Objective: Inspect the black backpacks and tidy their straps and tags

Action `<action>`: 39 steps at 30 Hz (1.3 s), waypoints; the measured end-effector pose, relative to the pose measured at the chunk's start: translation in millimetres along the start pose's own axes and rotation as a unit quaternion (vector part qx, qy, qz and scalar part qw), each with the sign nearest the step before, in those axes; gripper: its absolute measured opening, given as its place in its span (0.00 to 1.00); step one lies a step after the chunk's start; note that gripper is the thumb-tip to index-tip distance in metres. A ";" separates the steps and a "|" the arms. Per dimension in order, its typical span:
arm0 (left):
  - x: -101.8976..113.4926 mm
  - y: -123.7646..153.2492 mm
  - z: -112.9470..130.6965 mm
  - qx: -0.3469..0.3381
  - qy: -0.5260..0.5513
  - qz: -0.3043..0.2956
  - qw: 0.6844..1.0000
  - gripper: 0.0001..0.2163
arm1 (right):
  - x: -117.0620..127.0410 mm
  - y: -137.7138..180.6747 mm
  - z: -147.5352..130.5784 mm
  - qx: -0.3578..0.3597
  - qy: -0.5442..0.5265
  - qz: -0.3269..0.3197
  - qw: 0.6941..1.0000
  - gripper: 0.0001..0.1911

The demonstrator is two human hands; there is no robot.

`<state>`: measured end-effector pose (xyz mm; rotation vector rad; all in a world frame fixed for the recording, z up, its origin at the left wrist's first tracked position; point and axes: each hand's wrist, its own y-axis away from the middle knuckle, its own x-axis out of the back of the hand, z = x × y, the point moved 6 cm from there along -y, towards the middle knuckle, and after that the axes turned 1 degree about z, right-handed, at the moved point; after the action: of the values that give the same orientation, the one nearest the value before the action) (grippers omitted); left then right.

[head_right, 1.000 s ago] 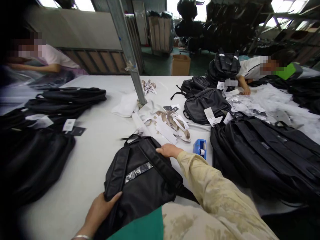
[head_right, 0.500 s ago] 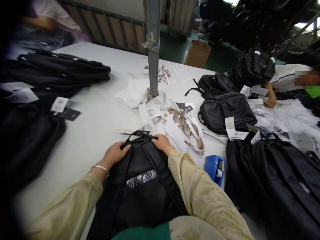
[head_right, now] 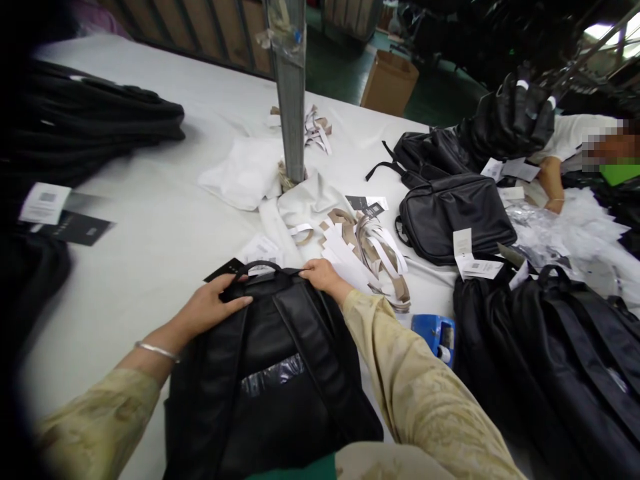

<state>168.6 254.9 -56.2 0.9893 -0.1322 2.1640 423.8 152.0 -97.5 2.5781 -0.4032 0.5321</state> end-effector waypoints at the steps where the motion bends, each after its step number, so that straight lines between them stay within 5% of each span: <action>1: 2.6 -3.6 6.2 -0.022 0.031 -0.001 0.999 0.29 | 1.6 -1.0 1.7 -0.019 -0.050 -0.003 0.999 0.04; 6: 4.6 -16.9 27.6 -0.003 0.100 -0.042 0.994 0.25 | 7.4 -3.2 1.4 -0.087 -0.195 -0.002 0.977 0.10; 9: 3.4 -17.6 28.4 0.047 0.084 -0.056 0.994 0.21 | 15.8 2.7 -1.1 -0.113 -0.147 0.011 0.983 0.10; 11: 2.3 -17.2 26.7 0.064 0.062 -0.076 0.993 0.19 | 32.3 13.7 -10.7 -0.068 -0.068 0.084 0.992 0.09; 14: 2.1 -18.2 23.8 0.068 0.040 -0.091 0.993 0.21 | 50.1 44.5 -38.8 0.091 0.023 0.188 0.978 0.10; 18: 0.5 -18.4 21.4 0.062 0.067 -0.102 0.991 0.22 | 33.0 72.0 -54.3 0.195 0.088 0.151 0.965 0.12; 23: 5.0 -14.9 25.7 0.051 0.084 -0.050 0.994 0.21 | 11.1 47.5 -29.7 0.095 0.012 0.099 0.990 0.10; 27: 11.6 -16.3 51.1 -0.033 0.097 0.013 0.995 0.26 | 7.2 24.2 -14.9 0.015 -0.104 0.065 0.992 0.13; 31: 1.3 -23.9 67.6 -0.088 0.099 -0.048 0.990 0.20 | 6.0 16.5 -10.9 -0.045 -0.208 0.018 0.977 0.09; 39: -7.9 -38.9 60.4 -0.073 0.047 -0.108 0.990 0.22 | 4.1 15.1 -9.2 -0.089 -0.260 -0.036 0.961 0.11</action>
<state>234.8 255.8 -27.2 0.7797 -0.1309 1.9691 419.2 143.0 -82.4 2.5150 -0.5003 -0.2141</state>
